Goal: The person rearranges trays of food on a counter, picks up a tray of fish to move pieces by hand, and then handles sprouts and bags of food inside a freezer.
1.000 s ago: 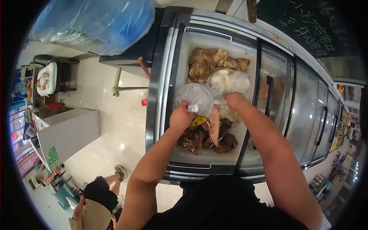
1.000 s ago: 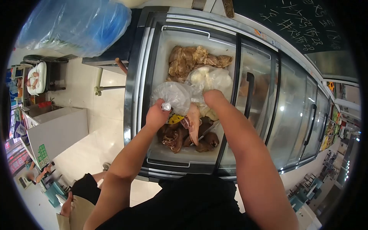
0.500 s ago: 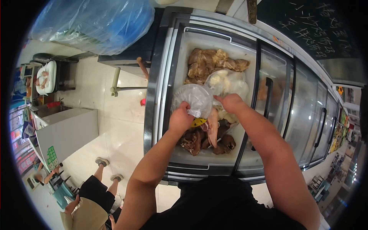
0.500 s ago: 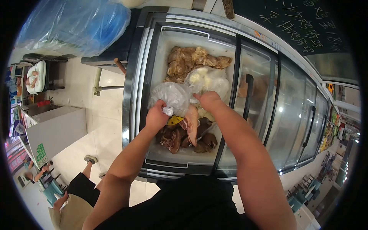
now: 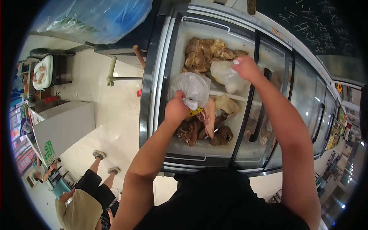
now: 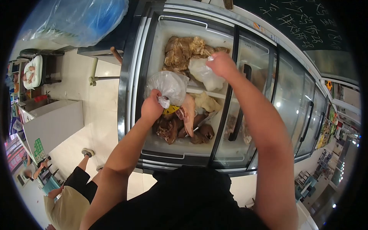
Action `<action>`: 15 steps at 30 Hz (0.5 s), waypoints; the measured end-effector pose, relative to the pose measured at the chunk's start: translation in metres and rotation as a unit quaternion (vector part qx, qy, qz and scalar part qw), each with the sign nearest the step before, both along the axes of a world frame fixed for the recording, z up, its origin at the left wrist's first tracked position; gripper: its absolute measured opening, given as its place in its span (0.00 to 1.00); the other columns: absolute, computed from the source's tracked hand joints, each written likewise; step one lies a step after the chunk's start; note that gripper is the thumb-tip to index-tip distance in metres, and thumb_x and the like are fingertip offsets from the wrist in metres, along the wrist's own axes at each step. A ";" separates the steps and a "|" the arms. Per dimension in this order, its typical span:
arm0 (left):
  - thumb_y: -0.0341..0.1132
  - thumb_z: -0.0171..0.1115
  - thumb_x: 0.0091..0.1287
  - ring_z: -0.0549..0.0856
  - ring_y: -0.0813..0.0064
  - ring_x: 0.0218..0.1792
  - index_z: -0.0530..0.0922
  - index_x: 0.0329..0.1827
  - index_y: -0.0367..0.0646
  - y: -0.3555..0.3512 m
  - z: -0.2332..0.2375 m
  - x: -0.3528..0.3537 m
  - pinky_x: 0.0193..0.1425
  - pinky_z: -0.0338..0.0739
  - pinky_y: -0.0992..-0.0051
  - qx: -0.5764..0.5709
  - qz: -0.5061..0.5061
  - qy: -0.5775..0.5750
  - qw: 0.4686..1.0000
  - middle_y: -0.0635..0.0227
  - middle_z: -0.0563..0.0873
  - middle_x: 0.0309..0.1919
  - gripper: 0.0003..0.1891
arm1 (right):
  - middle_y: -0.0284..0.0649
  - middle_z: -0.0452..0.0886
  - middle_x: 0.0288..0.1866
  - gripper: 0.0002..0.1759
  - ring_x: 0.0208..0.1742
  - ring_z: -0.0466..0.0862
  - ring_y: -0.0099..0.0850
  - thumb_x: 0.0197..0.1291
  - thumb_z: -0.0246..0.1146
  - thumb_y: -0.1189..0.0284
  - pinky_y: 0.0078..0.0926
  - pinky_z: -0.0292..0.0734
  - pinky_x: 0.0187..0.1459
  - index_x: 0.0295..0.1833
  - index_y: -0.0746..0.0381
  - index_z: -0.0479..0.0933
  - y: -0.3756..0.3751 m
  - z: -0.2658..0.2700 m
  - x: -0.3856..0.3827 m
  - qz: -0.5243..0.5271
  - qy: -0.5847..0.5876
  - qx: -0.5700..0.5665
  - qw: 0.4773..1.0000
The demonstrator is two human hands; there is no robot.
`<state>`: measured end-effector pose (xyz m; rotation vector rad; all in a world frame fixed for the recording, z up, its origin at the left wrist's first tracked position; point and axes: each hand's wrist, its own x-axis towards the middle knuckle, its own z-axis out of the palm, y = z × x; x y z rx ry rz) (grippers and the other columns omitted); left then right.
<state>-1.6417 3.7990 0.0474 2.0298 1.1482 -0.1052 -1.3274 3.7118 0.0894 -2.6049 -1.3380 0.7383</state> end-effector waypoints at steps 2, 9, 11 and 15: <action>0.33 0.64 0.56 0.84 0.43 0.36 0.71 0.49 0.48 -0.001 -0.006 -0.001 0.41 0.78 0.51 0.012 -0.007 0.002 1.000 0.47 0.85 0.32 0.18 | 0.55 0.82 0.36 0.16 0.39 0.82 0.51 0.52 0.65 0.61 0.43 0.78 0.43 0.35 0.65 0.81 -0.001 0.037 -0.012 0.008 -0.001 0.062 0.998; 0.35 0.65 0.56 0.84 0.45 0.42 0.73 0.57 0.45 -0.001 0.009 0.002 0.45 0.78 0.53 0.017 -0.023 0.033 0.999 0.48 0.86 0.37 0.24 | 0.52 0.80 0.29 0.15 0.31 0.81 0.51 0.53 0.67 0.62 0.40 0.77 0.35 0.32 0.64 0.79 -0.039 0.098 -0.099 -0.084 0.156 0.114 0.977; 0.34 0.64 0.57 0.85 0.48 0.45 0.77 0.52 0.41 0.000 -0.001 0.001 0.47 0.79 0.57 0.022 -0.035 -0.004 0.999 0.49 0.86 0.39 0.19 | 0.52 0.80 0.28 0.14 0.30 0.80 0.51 0.53 0.66 0.63 0.41 0.76 0.34 0.30 0.64 0.78 -0.036 0.106 -0.132 -0.034 0.171 0.162 0.971; 0.31 0.61 0.57 0.86 0.54 0.46 0.77 0.52 0.39 0.003 -0.002 -0.009 0.51 0.78 0.66 -0.125 0.003 -0.184 0.975 0.53 0.87 0.40 0.18 | 0.52 0.78 0.26 0.14 0.30 0.80 0.52 0.54 0.65 0.64 0.43 0.75 0.33 0.29 0.65 0.76 -0.028 0.094 -0.168 -0.058 0.182 0.217 0.957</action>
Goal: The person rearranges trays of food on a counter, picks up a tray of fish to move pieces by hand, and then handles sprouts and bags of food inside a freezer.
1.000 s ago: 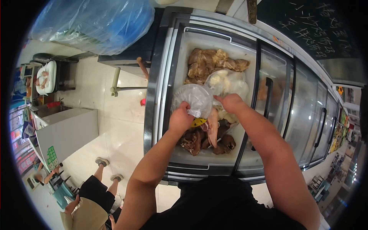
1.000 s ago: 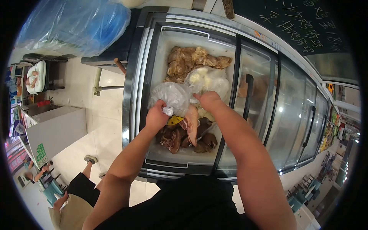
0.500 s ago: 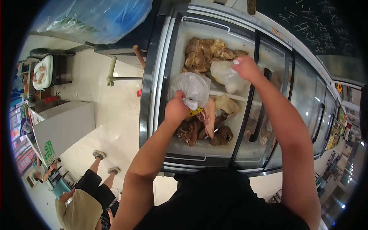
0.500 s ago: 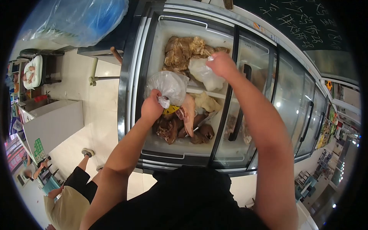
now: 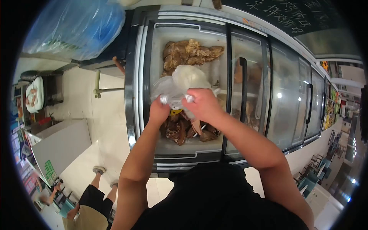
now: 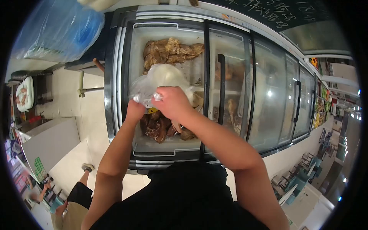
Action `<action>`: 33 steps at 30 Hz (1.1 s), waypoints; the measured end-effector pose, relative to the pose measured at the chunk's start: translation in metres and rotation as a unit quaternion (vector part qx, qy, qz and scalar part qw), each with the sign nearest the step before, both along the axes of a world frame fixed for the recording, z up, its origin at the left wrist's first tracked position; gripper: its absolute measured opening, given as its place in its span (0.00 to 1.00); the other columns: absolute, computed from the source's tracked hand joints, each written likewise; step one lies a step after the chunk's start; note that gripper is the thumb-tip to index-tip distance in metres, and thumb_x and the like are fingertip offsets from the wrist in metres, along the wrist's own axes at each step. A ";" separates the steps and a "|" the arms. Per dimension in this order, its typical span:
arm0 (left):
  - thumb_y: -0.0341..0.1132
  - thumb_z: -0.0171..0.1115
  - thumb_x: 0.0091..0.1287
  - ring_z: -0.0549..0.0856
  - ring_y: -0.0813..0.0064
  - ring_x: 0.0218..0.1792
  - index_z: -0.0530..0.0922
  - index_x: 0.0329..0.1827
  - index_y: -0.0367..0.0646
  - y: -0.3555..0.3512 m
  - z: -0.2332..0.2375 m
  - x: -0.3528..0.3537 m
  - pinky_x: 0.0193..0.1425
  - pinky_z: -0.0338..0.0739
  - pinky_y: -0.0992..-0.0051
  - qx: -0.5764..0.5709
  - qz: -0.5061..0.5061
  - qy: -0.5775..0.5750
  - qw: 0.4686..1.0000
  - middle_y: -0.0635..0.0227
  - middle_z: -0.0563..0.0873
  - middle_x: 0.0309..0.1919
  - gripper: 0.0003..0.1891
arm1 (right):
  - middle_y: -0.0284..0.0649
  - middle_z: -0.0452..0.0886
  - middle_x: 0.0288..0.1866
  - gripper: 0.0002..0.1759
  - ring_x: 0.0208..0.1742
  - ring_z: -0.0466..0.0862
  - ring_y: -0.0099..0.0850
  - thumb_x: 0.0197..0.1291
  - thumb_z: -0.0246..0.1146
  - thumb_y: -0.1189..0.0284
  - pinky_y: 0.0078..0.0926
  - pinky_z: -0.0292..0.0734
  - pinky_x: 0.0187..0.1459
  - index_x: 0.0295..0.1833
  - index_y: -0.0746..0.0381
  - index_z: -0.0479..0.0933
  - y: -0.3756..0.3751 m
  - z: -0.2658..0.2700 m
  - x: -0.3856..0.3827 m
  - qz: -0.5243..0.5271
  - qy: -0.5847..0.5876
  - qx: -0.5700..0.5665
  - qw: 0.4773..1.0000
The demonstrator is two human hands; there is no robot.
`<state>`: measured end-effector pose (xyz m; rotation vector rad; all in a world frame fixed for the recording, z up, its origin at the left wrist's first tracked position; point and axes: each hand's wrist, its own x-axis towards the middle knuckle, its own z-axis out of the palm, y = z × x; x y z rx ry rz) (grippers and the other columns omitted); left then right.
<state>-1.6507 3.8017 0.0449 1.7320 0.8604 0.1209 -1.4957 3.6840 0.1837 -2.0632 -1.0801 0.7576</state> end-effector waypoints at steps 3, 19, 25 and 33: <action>0.31 0.62 0.58 0.85 0.54 0.47 0.76 0.54 0.38 -0.016 0.017 -0.008 0.52 0.78 0.66 -0.064 -0.045 -0.059 0.995 0.57 0.87 0.45 0.20 | 0.54 0.77 0.28 0.12 0.29 0.78 0.51 0.55 0.65 0.66 0.40 0.74 0.33 0.31 0.65 0.76 0.004 -0.009 -0.016 -0.042 0.021 -0.009 0.999; 0.39 0.67 0.56 0.83 0.58 0.48 0.76 0.53 0.41 -0.093 0.056 -0.054 0.52 0.77 0.62 0.063 -0.186 -0.130 0.972 0.57 0.83 0.47 0.22 | 0.37 0.76 0.29 0.09 0.37 0.80 0.36 0.48 0.65 0.68 0.40 0.71 0.41 0.33 0.60 0.75 -0.056 0.052 -0.108 0.288 -0.194 0.056 0.936; 0.40 0.67 0.55 0.83 0.57 0.47 0.76 0.52 0.42 -0.088 0.077 -0.084 0.50 0.77 0.61 0.005 -0.100 -0.133 0.986 0.58 0.83 0.46 0.22 | 0.47 0.74 0.54 0.17 0.64 0.71 0.40 0.48 0.68 0.65 0.44 0.65 0.64 0.43 0.60 0.77 -0.073 0.092 -0.107 0.254 -0.203 0.153 0.933; 0.42 0.65 0.53 0.83 0.55 0.42 0.80 0.47 0.46 -0.123 0.110 -0.074 0.45 0.77 0.58 0.251 -0.186 -0.008 0.950 0.60 0.83 0.41 0.19 | 0.54 0.58 0.74 0.67 0.75 0.57 0.50 0.32 0.79 0.45 0.44 0.47 0.76 0.75 0.62 0.52 -0.126 0.031 -0.100 0.117 -0.030 -0.034 0.992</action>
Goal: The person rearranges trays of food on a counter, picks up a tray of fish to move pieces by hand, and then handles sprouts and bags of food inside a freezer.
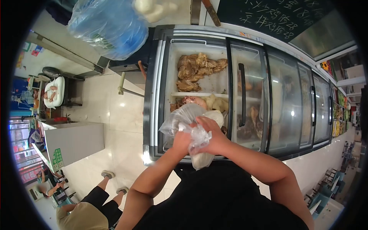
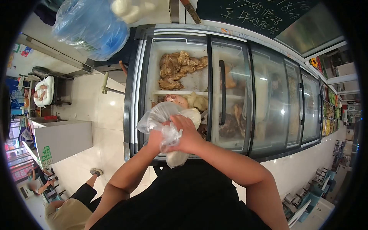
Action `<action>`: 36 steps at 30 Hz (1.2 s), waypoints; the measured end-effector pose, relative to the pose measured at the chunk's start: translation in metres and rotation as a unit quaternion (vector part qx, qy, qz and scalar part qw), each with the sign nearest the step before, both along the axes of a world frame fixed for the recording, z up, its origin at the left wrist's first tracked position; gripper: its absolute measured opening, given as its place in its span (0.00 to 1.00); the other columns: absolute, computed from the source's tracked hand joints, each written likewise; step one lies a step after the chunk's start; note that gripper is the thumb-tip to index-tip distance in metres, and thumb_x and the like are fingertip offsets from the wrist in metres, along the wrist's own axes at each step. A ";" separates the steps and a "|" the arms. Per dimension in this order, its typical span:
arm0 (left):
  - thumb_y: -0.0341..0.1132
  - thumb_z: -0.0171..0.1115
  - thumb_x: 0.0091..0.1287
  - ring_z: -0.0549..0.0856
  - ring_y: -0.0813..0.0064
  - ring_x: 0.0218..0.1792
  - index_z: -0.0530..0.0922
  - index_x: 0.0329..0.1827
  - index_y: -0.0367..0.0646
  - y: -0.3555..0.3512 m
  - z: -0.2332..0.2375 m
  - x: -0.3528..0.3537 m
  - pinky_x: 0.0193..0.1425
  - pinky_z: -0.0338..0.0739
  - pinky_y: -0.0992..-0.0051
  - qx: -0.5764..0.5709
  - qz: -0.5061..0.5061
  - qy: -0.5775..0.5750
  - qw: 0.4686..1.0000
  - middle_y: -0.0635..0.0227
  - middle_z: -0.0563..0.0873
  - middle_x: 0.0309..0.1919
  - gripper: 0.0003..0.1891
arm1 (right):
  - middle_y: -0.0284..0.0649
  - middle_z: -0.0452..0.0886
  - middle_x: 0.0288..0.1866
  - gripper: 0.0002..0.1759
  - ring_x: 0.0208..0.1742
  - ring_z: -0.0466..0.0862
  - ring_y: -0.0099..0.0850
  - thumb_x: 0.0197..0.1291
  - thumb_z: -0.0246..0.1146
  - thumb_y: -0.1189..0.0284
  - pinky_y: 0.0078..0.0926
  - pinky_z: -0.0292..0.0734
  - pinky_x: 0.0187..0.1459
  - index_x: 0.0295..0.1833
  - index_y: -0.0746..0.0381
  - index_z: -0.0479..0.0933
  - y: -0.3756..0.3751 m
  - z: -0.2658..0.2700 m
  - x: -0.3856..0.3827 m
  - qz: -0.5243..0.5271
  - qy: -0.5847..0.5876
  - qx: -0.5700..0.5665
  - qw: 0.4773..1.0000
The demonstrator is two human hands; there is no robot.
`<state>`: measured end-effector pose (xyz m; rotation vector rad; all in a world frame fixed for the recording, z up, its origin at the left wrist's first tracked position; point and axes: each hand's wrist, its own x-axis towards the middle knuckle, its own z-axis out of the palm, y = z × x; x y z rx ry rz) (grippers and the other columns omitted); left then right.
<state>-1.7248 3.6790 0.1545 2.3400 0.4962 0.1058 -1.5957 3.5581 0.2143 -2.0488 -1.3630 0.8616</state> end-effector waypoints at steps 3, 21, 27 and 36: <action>0.40 0.67 0.52 0.84 0.53 0.38 0.81 0.42 0.46 0.002 0.005 0.001 0.44 0.78 0.59 -0.004 -0.117 -0.043 0.992 0.61 0.84 0.37 0.15 | 0.52 0.67 0.66 0.55 0.68 0.65 0.51 0.42 0.75 0.53 0.49 0.55 0.70 0.73 0.64 0.57 -0.011 -0.012 0.005 0.013 -0.036 -0.004 0.999; 0.46 0.70 0.61 0.70 0.81 0.27 0.73 0.31 0.43 0.055 0.005 0.029 0.30 0.66 0.73 -0.430 0.192 0.082 0.878 0.76 0.73 0.25 0.17 | 0.47 0.78 0.59 0.26 0.60 0.78 0.40 0.58 0.60 0.77 0.35 0.71 0.63 0.64 0.67 0.69 -0.105 0.028 0.042 -0.322 0.077 0.095 0.939; 0.50 0.65 0.60 0.84 0.47 0.46 0.82 0.42 0.38 0.092 -0.065 0.069 0.50 0.77 0.59 -0.174 0.174 0.137 0.960 0.47 0.86 0.38 0.21 | 0.42 0.77 0.58 0.22 0.60 0.76 0.33 0.68 0.58 0.73 0.32 0.72 0.61 0.65 0.66 0.67 -0.168 0.045 0.082 -0.467 0.021 0.077 0.881; 0.56 0.61 0.60 0.82 0.45 0.51 0.78 0.54 0.36 0.128 -0.096 0.094 0.56 0.76 0.57 -0.033 0.148 0.215 0.965 0.42 0.84 0.47 0.31 | 0.41 0.77 0.57 0.20 0.55 0.78 0.30 0.67 0.60 0.75 0.30 0.73 0.60 0.62 0.67 0.70 -0.211 0.053 0.106 -0.593 0.175 0.200 0.760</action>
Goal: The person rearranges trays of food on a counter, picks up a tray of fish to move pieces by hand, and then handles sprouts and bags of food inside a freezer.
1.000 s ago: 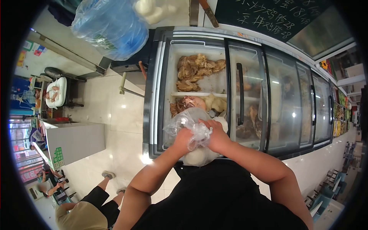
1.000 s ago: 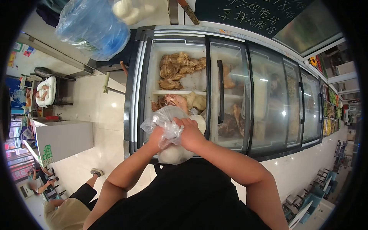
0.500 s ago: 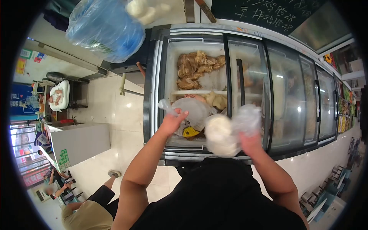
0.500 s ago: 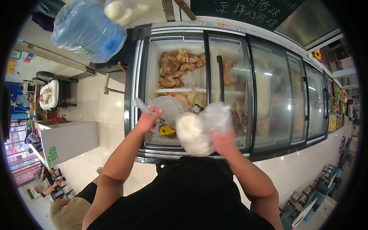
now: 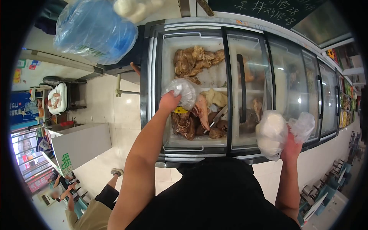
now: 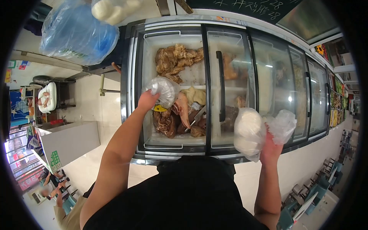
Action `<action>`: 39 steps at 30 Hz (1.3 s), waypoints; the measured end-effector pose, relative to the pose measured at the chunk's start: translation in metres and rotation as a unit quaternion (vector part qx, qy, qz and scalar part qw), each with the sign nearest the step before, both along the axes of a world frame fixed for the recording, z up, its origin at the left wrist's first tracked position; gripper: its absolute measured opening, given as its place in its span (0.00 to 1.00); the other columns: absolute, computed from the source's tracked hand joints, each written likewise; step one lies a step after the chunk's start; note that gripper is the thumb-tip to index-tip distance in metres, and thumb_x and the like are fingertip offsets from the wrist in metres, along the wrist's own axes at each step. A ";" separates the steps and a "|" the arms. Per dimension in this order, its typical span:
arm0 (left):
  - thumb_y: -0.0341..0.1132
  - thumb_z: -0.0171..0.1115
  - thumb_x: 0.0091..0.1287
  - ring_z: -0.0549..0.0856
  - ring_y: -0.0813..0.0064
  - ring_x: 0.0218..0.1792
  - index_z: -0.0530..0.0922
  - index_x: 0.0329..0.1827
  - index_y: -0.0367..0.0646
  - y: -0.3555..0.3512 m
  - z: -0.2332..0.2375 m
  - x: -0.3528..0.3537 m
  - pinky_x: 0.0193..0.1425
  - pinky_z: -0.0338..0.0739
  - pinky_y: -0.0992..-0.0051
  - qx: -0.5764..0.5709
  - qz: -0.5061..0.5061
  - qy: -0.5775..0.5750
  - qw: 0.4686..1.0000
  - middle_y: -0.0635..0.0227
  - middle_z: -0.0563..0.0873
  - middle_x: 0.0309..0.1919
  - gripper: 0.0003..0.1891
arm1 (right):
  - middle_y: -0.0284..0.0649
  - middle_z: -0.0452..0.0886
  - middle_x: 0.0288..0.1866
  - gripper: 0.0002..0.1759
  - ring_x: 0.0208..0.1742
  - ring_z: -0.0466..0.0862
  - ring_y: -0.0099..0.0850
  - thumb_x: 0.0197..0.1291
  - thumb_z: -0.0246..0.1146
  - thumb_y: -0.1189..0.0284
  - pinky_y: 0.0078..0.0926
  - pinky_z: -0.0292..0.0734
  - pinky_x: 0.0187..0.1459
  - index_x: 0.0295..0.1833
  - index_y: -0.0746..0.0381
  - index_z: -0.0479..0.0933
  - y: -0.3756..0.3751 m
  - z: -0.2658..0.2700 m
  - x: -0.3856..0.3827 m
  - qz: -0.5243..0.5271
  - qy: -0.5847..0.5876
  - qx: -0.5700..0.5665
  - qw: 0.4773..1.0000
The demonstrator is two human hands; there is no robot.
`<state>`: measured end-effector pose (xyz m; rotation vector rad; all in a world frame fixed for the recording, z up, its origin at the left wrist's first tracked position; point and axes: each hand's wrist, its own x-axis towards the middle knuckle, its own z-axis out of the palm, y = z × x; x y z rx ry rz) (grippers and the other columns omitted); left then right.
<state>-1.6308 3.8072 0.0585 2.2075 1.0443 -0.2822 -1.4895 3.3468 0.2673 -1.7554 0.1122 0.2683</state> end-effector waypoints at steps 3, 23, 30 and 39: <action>0.56 0.63 0.58 0.83 0.46 0.51 0.75 0.55 0.38 -0.007 0.009 -0.003 0.56 0.77 0.58 0.004 -0.022 0.019 1.000 0.44 0.84 0.46 0.32 | 0.43 0.77 0.58 0.20 0.57 0.79 0.33 0.68 0.59 0.74 0.32 0.74 0.60 0.62 0.69 0.70 -0.009 0.007 0.007 -0.034 -0.009 -0.008 0.999; 0.43 0.53 0.70 0.81 0.42 0.44 0.80 0.42 0.32 -0.002 -0.004 -0.029 0.48 0.75 0.52 0.003 0.044 -0.061 0.997 0.39 0.83 0.37 0.19 | 0.42 0.76 0.59 0.20 0.58 0.78 0.34 0.67 0.58 0.74 0.33 0.73 0.62 0.62 0.68 0.69 -0.048 0.024 0.005 -0.086 -0.047 0.048 0.994; 0.43 0.55 0.69 0.82 0.46 0.39 0.80 0.40 0.32 -0.004 0.013 0.007 0.44 0.75 0.55 0.001 0.030 -0.097 0.995 0.44 0.84 0.35 0.18 | 0.43 0.77 0.58 0.20 0.58 0.79 0.34 0.67 0.59 0.74 0.33 0.73 0.61 0.62 0.68 0.69 -0.068 0.026 -0.008 -0.108 -0.070 0.067 0.989; 0.46 0.60 0.68 0.71 0.80 0.21 0.79 0.39 0.42 -0.054 0.042 0.081 0.23 0.64 0.74 -0.304 0.122 -0.147 0.933 0.72 0.74 0.24 0.15 | 0.43 0.78 0.56 0.20 0.57 0.79 0.33 0.67 0.60 0.74 0.32 0.73 0.61 0.62 0.68 0.70 -0.086 0.017 -0.012 -0.145 -0.055 0.071 0.985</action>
